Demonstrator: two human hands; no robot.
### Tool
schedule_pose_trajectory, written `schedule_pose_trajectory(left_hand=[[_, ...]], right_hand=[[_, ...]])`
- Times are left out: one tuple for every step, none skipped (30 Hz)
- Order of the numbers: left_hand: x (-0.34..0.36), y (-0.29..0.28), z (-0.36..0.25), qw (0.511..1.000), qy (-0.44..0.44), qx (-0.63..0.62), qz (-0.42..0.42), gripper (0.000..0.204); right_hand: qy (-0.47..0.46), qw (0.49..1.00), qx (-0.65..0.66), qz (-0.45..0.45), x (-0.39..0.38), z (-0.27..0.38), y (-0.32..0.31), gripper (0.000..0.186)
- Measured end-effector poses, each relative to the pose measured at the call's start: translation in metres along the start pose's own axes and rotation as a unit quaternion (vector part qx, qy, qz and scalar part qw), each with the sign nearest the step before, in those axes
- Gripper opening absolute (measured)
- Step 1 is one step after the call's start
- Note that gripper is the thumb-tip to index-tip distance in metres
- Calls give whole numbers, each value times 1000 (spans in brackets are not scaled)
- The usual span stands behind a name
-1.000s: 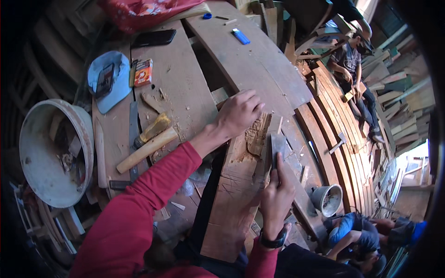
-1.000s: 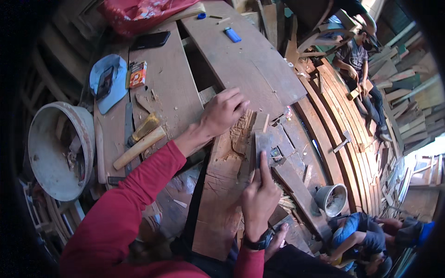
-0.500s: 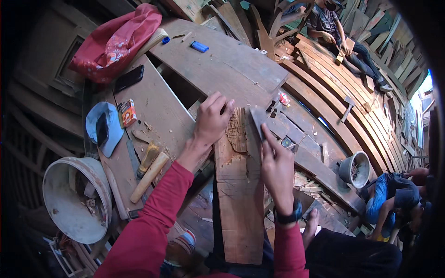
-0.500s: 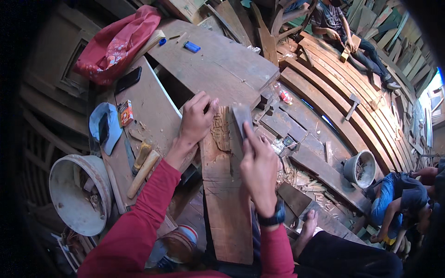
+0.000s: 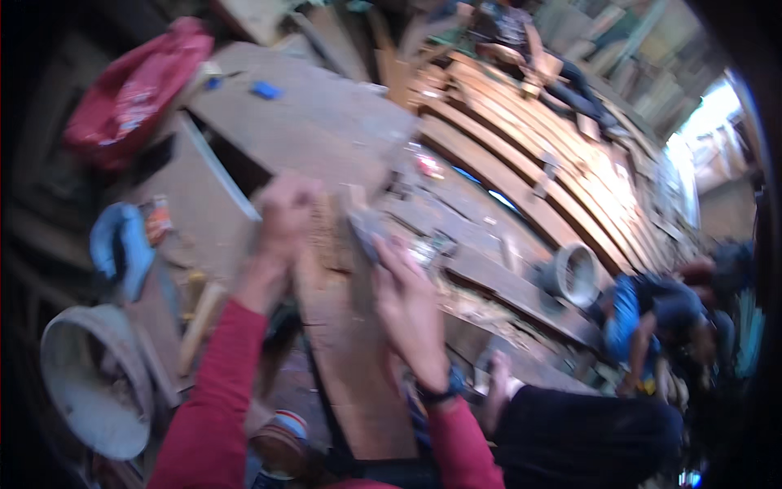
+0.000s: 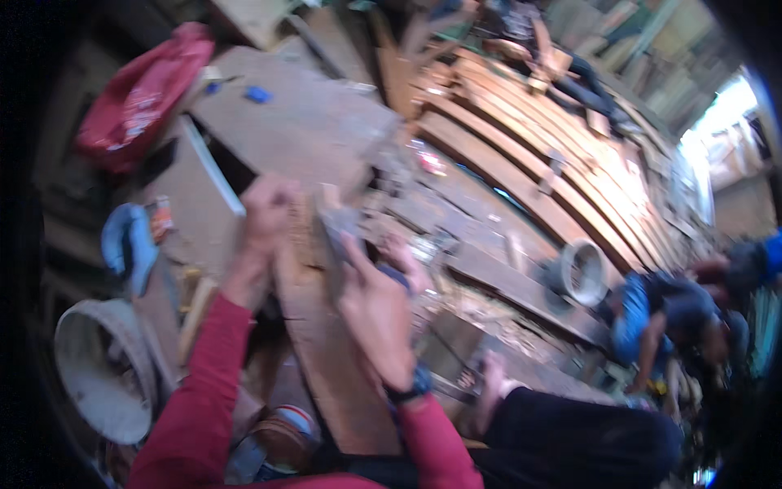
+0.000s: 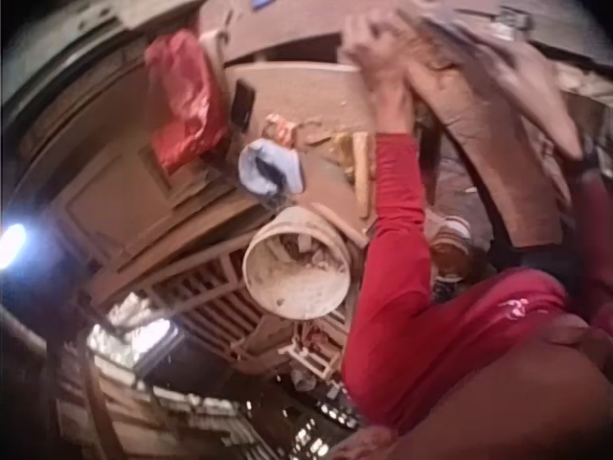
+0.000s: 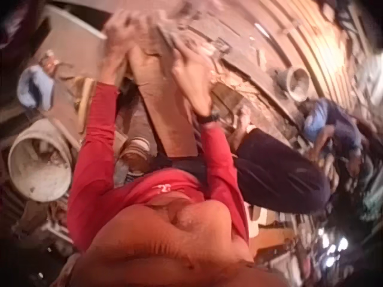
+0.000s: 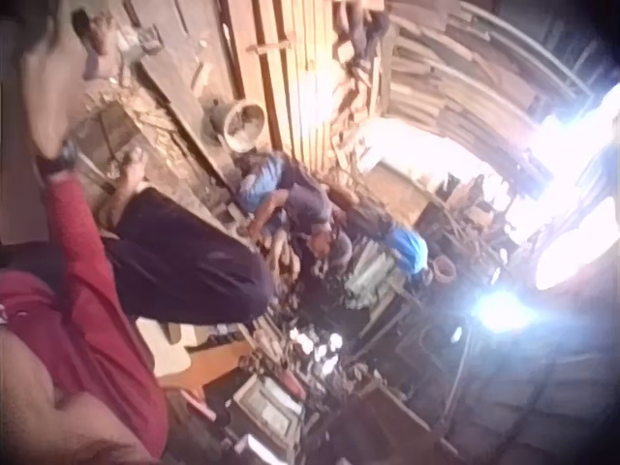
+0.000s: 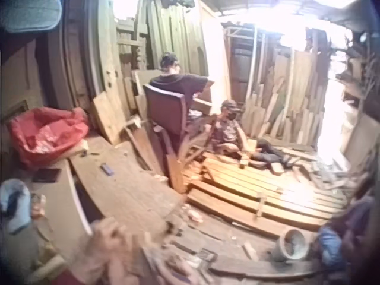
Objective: Using a wood chisel to carve out portions of a wooden plank in a workshop.
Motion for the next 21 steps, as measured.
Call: schedule_pose_trajectory(left_hand=[[-1,-3,-9,996,-68,-46,24,11],[7,6,-25,996,-49,-41,61,13],[7,-40,-116,983,-148,-96,44,10],[-2,0,-37,990,-119,-56,52,14],[0,-19,32,995,-81,42,31,19],[1,-27,31,995,-41,80,34,22],[-3,-31,30,993,-38,104,32,24],[-7,-26,37,992,-9,129,4,27],[-7,-22,36,987,19,156,-16,29],[-4,-17,32,988,21,152,-18,29],[-1,-9,23,993,-8,115,26,31],[2,1,20,994,-37,82,69,33],[2,-2,21,993,-35,88,67,33],[0,-4,24,993,-37,95,60,33],[-1,-6,28,993,-39,102,52,34],[-3,-6,33,991,-36,114,58,34],[-2,-8,34,991,-38,118,55,34],[-1,-9,34,989,-39,129,54,35],[-2,-7,30,988,-40,138,55,35],[0,-8,23,988,-42,138,56,35],[7,-10,20,984,-81,128,95,35]], right_hand=[[5,994,107,2,11,-4,7,39],[32,988,-108,108,21,0,-7,45],[-107,991,-78,-14,22,13,30,50],[-17,999,-37,0,12,-19,22,51],[20,999,-18,35,1,-6,36,50],[14,1000,10,20,-17,-9,39,49],[-1,998,54,11,-25,-8,39,48],[18,998,50,28,-27,-14,37,48],[45,997,48,44,-28,-11,35,47],[8,999,24,23,-13,-19,33,47],[26,999,24,21,0,-12,21,47],[18,1000,8,4,7,-12,17,47],[3,1000,1,-4,14,-9,20,48],[0,1000,7,-4,11,-7,22,48],[8,1000,0,16,1,-5,23,48],[15,999,-10,41,-7,-5,23,49],[12,999,-8,44,-12,-5,23,49],[13,999,2,45,-17,-6,24,49],[17,999,10,45,-23,-7,22,50],[21,999,18,44,-27,-9,19,50],[24,999,20,40,-19,-8,21,50]])
Point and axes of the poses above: each hand's wrist, its own x-axis towards the middle knuckle, its own y-axis out of the palm, z = x × y, the point moved 6 cm from there along x, towards the middle knuckle, and after that the axes turned 10 degrees about -y, right-handed, at the moved point
